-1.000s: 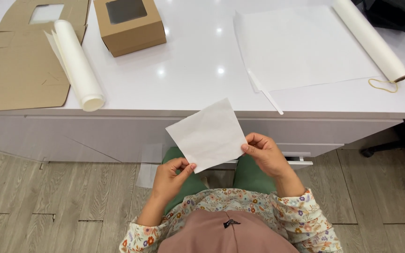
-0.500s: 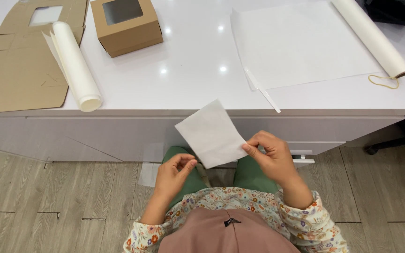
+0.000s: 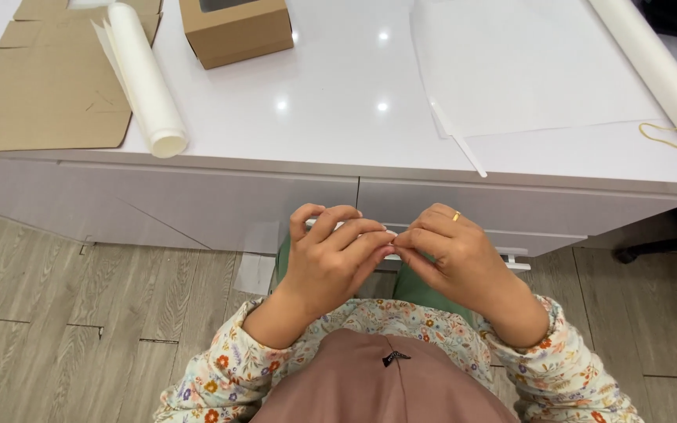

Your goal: Using a plastic scraper to tear large sheets of parchment paper into smaller squares and folding them.

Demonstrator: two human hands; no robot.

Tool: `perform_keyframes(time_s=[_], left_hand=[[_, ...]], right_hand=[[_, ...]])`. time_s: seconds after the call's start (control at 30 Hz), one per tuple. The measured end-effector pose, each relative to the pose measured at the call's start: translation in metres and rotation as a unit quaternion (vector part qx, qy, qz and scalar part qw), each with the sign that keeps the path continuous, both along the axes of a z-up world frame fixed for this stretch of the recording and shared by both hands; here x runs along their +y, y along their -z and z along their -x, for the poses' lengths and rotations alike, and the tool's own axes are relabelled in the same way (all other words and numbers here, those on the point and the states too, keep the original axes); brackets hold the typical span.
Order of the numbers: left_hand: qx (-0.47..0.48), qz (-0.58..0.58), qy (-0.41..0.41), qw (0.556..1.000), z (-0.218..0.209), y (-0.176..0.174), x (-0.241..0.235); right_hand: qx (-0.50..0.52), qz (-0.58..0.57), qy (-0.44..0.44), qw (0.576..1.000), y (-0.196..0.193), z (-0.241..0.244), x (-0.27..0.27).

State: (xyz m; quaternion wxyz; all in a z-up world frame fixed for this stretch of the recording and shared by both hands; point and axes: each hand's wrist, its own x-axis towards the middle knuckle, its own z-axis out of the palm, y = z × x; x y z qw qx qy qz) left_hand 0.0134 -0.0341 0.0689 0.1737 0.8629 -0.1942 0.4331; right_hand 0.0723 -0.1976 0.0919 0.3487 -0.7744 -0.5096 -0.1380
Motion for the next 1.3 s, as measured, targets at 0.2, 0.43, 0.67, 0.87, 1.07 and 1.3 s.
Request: perform_keyframes(time_s=[0.2,0.43,0.67,0.87,1.07,1.3], left_hand=[[0.024,0.023,0.023,0.999,0.004,0.000,0.006],[0.086,0.043,0.038,0.995,0.015,-0.018,0.034],[0.152,0.123,0.031,0.980,0.014,-0.007,0.065],[0.212,0.594,0.156,0.760,0.003,0.056,0.063],[0.285,0.732,0.303,0.540,0.005,0.115,0.008],[0.280,0.752,0.099,0.588,-0.008,0.080,0.010]], right_hand=[[0.039,0.003,-0.018,0.999,-0.007,0.004,0.005],[0.136,-0.020,-0.018,0.990,-0.014,0.001,-0.003],[0.241,-0.038,-0.017,0.970,-0.014,-0.012,-0.015],[0.390,-0.197,0.005,0.900,0.032,-0.029,-0.022],[0.487,-0.371,0.069,0.788,0.079,-0.043,-0.011],[0.327,-0.246,0.195,0.891,0.049,-0.031,0.001]])
